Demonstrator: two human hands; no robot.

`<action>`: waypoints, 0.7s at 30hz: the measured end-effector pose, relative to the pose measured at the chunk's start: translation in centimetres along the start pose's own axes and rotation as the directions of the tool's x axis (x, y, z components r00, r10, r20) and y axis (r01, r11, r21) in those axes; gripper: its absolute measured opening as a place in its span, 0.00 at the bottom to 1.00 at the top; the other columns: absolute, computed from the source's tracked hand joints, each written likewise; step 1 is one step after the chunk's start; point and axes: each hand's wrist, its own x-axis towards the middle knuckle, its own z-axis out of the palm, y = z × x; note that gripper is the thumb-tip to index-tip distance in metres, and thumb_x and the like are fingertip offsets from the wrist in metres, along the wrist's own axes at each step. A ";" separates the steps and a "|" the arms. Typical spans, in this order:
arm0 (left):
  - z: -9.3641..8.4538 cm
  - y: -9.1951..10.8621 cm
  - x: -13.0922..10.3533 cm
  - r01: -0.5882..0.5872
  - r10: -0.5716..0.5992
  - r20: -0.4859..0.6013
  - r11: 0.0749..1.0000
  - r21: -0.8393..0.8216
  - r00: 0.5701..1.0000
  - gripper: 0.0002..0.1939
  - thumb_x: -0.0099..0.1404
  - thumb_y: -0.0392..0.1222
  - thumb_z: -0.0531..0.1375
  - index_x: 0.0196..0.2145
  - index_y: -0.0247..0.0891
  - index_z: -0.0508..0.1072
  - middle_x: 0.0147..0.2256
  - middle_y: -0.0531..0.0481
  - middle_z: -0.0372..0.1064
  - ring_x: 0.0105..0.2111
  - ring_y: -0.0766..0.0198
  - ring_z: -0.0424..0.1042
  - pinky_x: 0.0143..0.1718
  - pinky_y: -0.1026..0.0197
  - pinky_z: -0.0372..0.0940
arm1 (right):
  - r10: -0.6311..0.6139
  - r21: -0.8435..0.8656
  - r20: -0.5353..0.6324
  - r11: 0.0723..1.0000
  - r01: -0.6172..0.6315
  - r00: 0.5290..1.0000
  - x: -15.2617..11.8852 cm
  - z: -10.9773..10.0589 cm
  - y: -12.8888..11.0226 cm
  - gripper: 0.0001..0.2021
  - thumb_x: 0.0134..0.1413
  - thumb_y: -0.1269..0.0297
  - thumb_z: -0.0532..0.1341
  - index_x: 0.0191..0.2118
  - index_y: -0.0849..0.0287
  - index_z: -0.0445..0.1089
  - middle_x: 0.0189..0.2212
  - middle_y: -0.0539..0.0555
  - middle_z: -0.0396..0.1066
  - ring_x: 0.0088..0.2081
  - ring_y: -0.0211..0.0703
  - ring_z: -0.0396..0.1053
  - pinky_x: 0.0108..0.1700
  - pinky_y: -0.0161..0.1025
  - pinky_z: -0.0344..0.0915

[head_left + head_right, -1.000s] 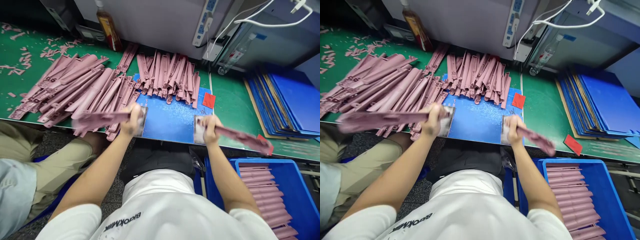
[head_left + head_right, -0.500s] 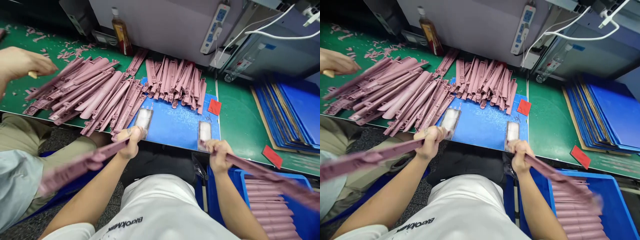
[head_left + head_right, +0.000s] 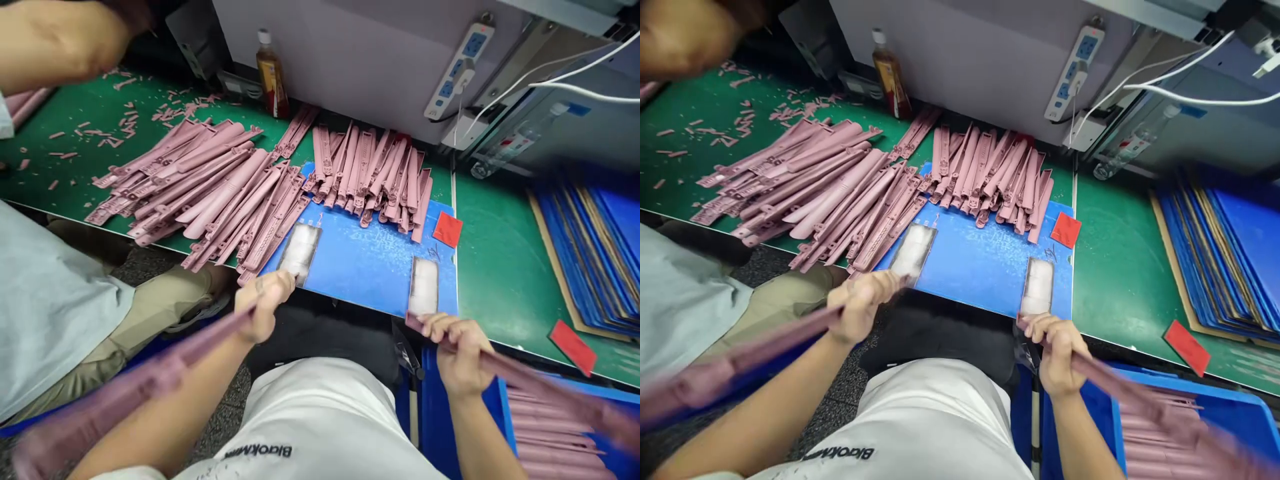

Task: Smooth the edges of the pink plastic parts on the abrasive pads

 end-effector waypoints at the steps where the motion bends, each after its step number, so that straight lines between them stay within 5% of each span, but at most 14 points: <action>1: -0.3 0.4 1.0 -0.054 0.054 0.012 0.998 0.012 0.998 0.30 0.86 0.59 0.60 0.26 0.44 0.69 0.23 0.46 0.65 0.25 0.50 0.70 0.32 0.45 0.71 | -0.089 -0.027 -0.015 0.996 0.089 0.996 0.5 -0.4 -0.1 0.26 0.80 0.39 0.61 0.29 0.47 0.66 0.25 0.53 0.69 0.30 0.58 0.73 0.42 0.62 0.79; 5: 0.9 -0.3 11.8 -0.191 0.150 0.132 0.900 0.393 0.980 0.25 0.79 0.69 0.69 0.46 0.43 0.89 0.43 0.38 0.82 0.47 0.40 0.83 0.54 0.42 0.77 | -0.382 -0.488 0.094 0.787 0.377 0.919 11.2 2.0 -0.1 0.32 0.81 0.30 0.53 0.35 0.49 0.77 0.32 0.59 0.76 0.35 0.56 0.76 0.44 0.54 0.76; 8: 3.7 -3.2 22.3 -0.181 -0.017 0.317 0.792 0.583 0.948 0.20 0.80 0.57 0.72 0.59 0.41 0.90 0.45 0.41 0.82 0.53 0.41 0.84 0.60 0.48 0.75 | -0.264 -0.656 0.306 0.638 0.404 0.915 21.8 8.4 -1.0 0.27 0.87 0.39 0.53 0.55 0.53 0.83 0.45 0.61 0.83 0.48 0.55 0.81 0.52 0.47 0.76; 10: 5.5 -5.9 27.9 -0.284 -0.095 0.466 0.682 0.674 0.879 0.18 0.81 0.47 0.69 0.62 0.39 0.89 0.52 0.38 0.84 0.61 0.38 0.83 0.65 0.46 0.72 | -0.190 -0.707 0.448 0.523 0.476 0.874 27.4 13.8 -1.8 0.22 0.89 0.52 0.54 0.68 0.55 0.80 0.57 0.65 0.84 0.59 0.59 0.81 0.63 0.51 0.74; 12: 6.9 -8.4 31.7 -0.366 -0.202 0.548 0.556 0.747 0.812 0.21 0.83 0.39 0.63 0.66 0.34 0.89 0.58 0.31 0.84 0.67 0.34 0.80 0.68 0.43 0.70 | -0.091 -0.729 0.558 0.420 0.540 0.825 31.3 18.5 -2.1 0.22 0.88 0.63 0.53 0.71 0.61 0.79 0.63 0.69 0.83 0.67 0.64 0.78 0.71 0.60 0.69; 14: 7.9 -10.3 33.3 -0.413 -0.307 0.571 0.450 0.792 0.761 0.26 0.83 0.35 0.58 0.70 0.29 0.87 0.62 0.25 0.83 0.70 0.31 0.78 0.70 0.40 0.69 | 0.023 -0.747 0.603 0.367 0.554 0.797 33.9 21.6 -1.5 0.22 0.87 0.69 0.51 0.65 0.69 0.81 0.63 0.74 0.82 0.71 0.68 0.76 0.75 0.70 0.63; 17: 8.2 -11.3 32.8 -0.432 -0.374 0.572 0.397 0.810 0.730 0.32 0.82 0.32 0.57 0.78 0.28 0.80 0.65 0.23 0.82 0.68 0.32 0.81 0.70 0.38 0.70 | 0.124 -0.762 0.613 0.353 0.543 0.780 35.8 23.0 0.3 0.19 0.85 0.68 0.54 0.50 0.68 0.83 0.58 0.76 0.84 0.72 0.72 0.77 0.77 0.80 0.57; 21: 4.4 -8.4 29.3 -0.431 -0.306 0.602 0.472 0.769 0.738 0.39 0.82 0.30 0.57 0.86 0.40 0.70 0.63 0.35 0.87 0.59 0.41 0.86 0.64 0.44 0.74 | -0.025 -0.684 0.631 0.452 0.572 0.775 35.0 22.1 0.8 0.13 0.78 0.60 0.65 0.38 0.56 0.79 0.47 0.68 0.85 0.68 0.78 0.80 0.78 0.89 0.55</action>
